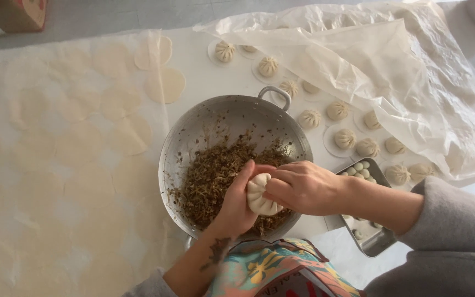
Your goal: Assembling dumplings by filling dough wrappers with a meat mixture and a small egg, then pleating the edges to seal them.
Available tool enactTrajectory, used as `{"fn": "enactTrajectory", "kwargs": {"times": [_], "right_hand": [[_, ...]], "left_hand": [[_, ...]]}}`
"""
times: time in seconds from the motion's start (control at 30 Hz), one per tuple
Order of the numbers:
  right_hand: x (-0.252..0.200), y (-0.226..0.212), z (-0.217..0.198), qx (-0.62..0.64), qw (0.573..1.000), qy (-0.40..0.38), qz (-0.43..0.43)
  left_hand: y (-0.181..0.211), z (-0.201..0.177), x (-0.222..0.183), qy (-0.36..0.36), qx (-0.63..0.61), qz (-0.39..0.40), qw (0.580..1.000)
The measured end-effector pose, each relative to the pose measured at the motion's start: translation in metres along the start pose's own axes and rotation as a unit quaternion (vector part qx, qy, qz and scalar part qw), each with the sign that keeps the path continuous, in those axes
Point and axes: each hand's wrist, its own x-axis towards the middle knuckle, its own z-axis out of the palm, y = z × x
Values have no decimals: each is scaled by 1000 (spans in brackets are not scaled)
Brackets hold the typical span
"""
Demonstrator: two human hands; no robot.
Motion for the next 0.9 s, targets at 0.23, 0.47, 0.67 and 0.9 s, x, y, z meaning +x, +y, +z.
{"fn": "enactTrajectory", "kwargs": {"times": [0.23, 0.47, 0.67, 0.9], "right_hand": [[-2, -7, -5, 72, 995, -1, 69], [-9, -8, -7, -23, 997, -9, 71], [-15, -10, -9, 13, 996, -14, 84], [-27, -10, 5, -11, 994, 41, 96]], "left_hand": [[-3, -17, 11, 44, 109, 111, 987], [-19, 17, 6, 42, -2, 111, 993], [-35, -9, 27, 43, -34, 11, 998], [-35, 3, 26, 94, -57, -28, 993]]}}
